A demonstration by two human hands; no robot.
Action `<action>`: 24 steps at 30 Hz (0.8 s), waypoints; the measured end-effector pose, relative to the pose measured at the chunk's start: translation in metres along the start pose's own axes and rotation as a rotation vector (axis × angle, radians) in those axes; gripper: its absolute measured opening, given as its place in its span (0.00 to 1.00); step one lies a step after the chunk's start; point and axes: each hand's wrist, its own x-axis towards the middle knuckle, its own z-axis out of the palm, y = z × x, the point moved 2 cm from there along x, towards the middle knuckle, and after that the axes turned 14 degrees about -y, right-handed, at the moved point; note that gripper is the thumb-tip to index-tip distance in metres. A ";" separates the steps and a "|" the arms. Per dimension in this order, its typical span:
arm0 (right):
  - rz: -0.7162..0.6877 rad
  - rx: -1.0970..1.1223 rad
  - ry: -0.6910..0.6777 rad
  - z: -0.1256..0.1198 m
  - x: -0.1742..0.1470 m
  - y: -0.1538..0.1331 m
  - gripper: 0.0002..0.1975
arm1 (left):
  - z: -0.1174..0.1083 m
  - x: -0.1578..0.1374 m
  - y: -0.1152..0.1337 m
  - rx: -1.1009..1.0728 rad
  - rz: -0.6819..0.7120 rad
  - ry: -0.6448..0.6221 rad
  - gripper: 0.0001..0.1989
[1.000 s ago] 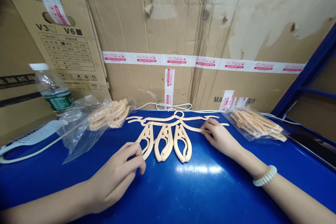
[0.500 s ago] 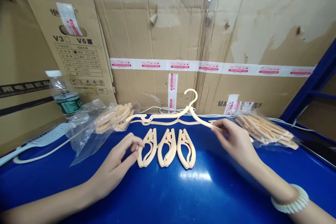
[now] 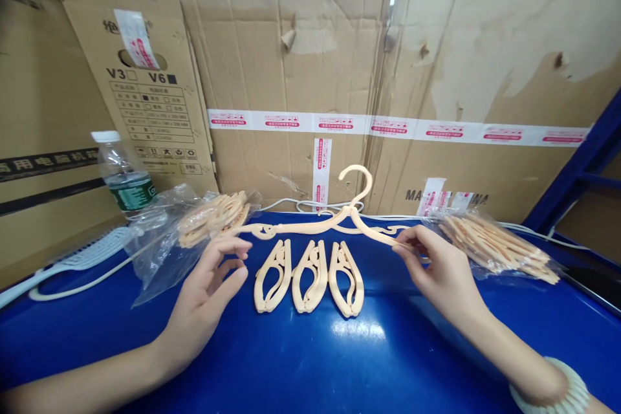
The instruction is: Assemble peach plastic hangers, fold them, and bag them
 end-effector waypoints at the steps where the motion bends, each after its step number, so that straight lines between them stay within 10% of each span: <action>1: 0.010 0.023 -0.007 0.000 0.000 0.002 0.08 | 0.002 0.000 -0.002 0.005 -0.023 -0.045 0.11; 6: -0.011 0.056 -0.090 0.004 -0.001 -0.002 0.07 | 0.006 0.005 -0.014 -0.104 -0.227 -0.035 0.25; 17: -0.209 0.017 -0.288 0.016 -0.010 -0.036 0.04 | 0.011 -0.004 0.008 0.226 0.013 -0.369 0.19; 24: -0.370 -0.153 -0.266 0.011 -0.009 -0.038 0.10 | 0.007 0.003 0.004 0.131 -0.075 -0.311 0.15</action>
